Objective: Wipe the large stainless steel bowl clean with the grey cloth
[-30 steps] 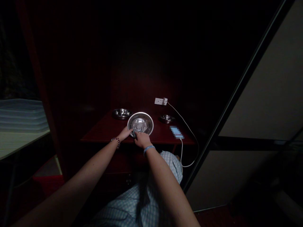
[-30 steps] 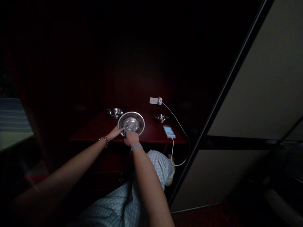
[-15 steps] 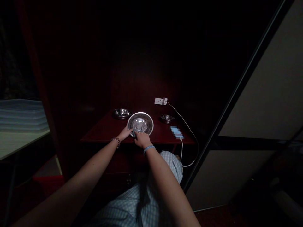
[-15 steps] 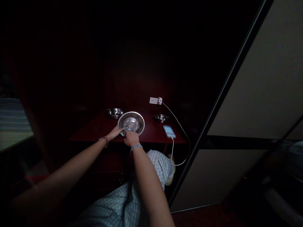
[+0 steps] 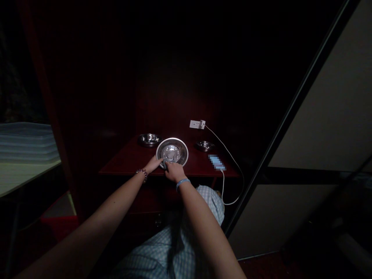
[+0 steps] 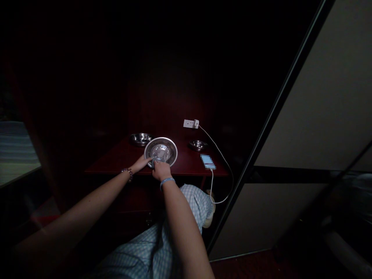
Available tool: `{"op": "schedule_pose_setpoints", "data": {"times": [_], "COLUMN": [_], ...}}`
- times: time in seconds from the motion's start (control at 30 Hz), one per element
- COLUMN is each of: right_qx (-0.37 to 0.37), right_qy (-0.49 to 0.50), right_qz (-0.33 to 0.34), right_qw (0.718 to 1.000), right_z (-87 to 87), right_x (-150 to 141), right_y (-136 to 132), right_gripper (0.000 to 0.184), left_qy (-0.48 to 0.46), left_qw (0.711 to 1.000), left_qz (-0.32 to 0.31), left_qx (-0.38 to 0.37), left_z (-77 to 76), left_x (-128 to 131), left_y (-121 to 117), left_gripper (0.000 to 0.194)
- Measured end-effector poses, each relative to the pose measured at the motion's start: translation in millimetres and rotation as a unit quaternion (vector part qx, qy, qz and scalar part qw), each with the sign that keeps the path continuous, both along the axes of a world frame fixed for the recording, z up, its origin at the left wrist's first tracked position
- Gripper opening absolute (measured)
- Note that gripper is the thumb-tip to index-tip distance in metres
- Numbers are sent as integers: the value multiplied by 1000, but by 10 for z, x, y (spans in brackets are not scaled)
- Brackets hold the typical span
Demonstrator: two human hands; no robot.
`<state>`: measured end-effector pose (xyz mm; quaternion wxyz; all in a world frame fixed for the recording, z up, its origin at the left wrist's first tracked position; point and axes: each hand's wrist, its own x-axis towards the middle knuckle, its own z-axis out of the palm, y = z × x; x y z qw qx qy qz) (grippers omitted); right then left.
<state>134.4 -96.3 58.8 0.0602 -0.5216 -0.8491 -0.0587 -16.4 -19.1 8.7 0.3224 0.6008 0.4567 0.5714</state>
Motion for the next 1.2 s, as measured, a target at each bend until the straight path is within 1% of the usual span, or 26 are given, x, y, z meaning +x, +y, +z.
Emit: {"op": "schedule_pose_setpoints", "data": {"times": [0.13, 0.3, 0.43, 0.6, 0.73, 0.87, 0.93, 1.07, 1.2], "right_qx": [3, 2, 2, 1, 9, 35, 45, 46, 26], "right_qy": [-3, -3, -4, -7, -16, -24, -33, -50, -23], "right_qz": [2, -1, -2, -3, -33, -76, -99, -132, -126], "right_qw": [1000, 1000, 1000, 1000, 999, 996, 993, 989, 991], "right_z": [-9, -16, -9, 20, 14, -32, -63, -127, -179], "right_x": [-1, -3, -1, 19, 41, 48, 43, 34, 56], "right_y": [10, 12, 11, 6, 32, 91, 122, 168, 187], "right_gripper": [39, 40, 40, 40, 36, 35, 38, 50, 55], "left_qy": [-8, -13, -14, -9, -12, -20, -20, -28, -34], "left_qw": [1000, 1000, 1000, 1000, 1000, 1000, 1000, 999, 999], "left_qz": [-2, 5, -5, 0, -1, -6, -11, -24, -33], "left_qx": [-5, -20, -10, -4, 3, -2, 1, 15, 23], "left_z": [9, 0, -41, -107, -147, -160, -159, -162, -176], "left_x": [-1, -15, -34, -48, -43, -35, -34, -33, -41], "left_y": [1, 20, 69, 143, 180, 195, 193, 180, 180], "left_gripper": [35, 38, 37, 36, 40, 45, 48, 54, 60]}}
